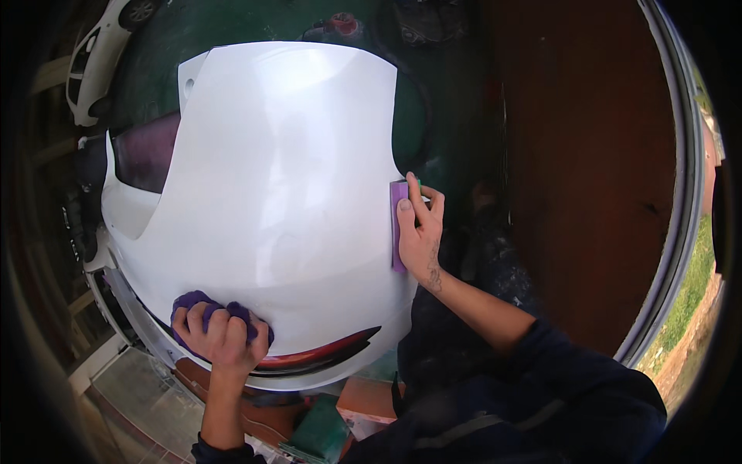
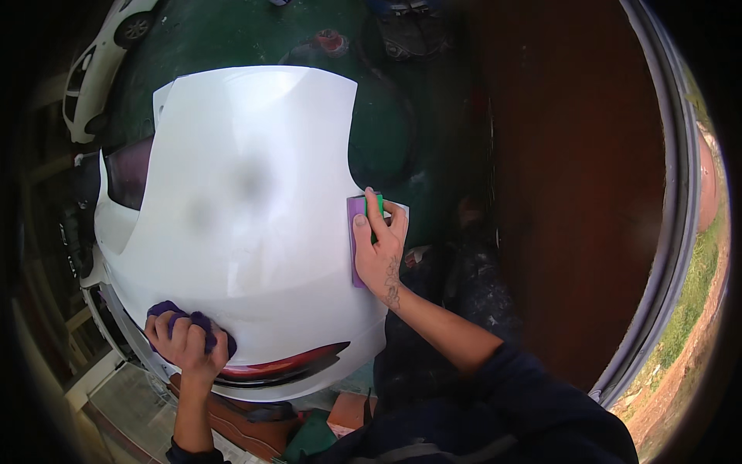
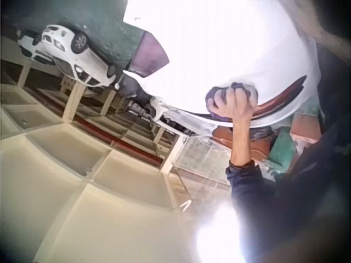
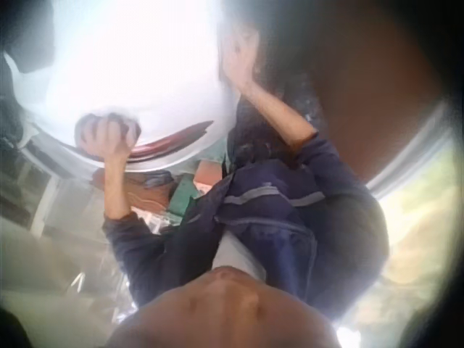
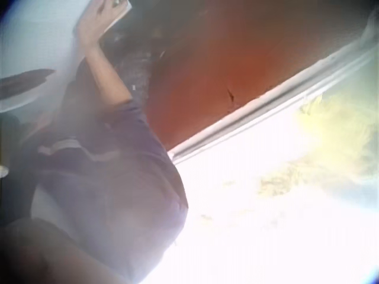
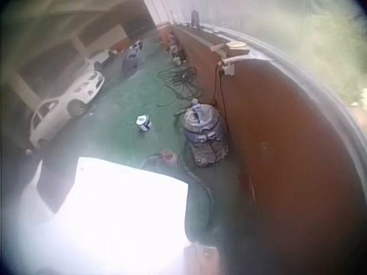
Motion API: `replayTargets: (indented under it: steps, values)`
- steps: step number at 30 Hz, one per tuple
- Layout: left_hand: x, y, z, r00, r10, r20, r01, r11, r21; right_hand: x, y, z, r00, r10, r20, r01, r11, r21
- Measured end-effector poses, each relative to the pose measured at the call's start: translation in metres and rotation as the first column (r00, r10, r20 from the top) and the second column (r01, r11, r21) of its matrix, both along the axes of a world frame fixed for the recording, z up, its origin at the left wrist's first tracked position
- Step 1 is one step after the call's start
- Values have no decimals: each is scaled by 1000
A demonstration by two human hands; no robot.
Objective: The person sands a white car bumper with a green sanding block while wiping the surface with a purple cloth. The person moves along the bumper, alternating between sanding and wiping to remove residue.
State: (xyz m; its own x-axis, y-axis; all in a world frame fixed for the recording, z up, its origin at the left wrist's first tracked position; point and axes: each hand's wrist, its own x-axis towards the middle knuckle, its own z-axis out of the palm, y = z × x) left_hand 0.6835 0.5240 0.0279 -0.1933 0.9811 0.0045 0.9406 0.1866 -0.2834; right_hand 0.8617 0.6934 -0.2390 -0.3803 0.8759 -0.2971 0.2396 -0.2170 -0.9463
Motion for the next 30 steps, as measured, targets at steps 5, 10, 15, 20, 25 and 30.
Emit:
replayTargets:
  steps: [5, 10, 15, 20, 25, 30]
  values:
    - [-7, -9, -8, 999, -35, -16, 36, 999, 23, 45, -70, -1, 998, 58, -35, -52, 985, 164]
    - [-2, -18, -2, 996, -81, -46, 80, 997, -16, 45, -75, -26, 996, -42, -84, 58, 979, 195]
    - [26, 19, -4, 920, -388, -56, 358, 889, -284, 39, -53, -25, 984, -171, -49, 176, 974, 139]
    - [61, 39, -21, 841, -534, 87, 527, 774, -351, 98, -165, -16, 986, -150, 67, 144, 986, 87]
    - [90, 69, -22, 803, -564, 192, 596, 751, -286, 65, -89, -69, 952, -275, 131, 279, 960, -10]
    - [91, 79, -30, 784, -593, 184, 621, 738, -266, 88, -133, -58, 952, -268, 146, 271, 963, -2]
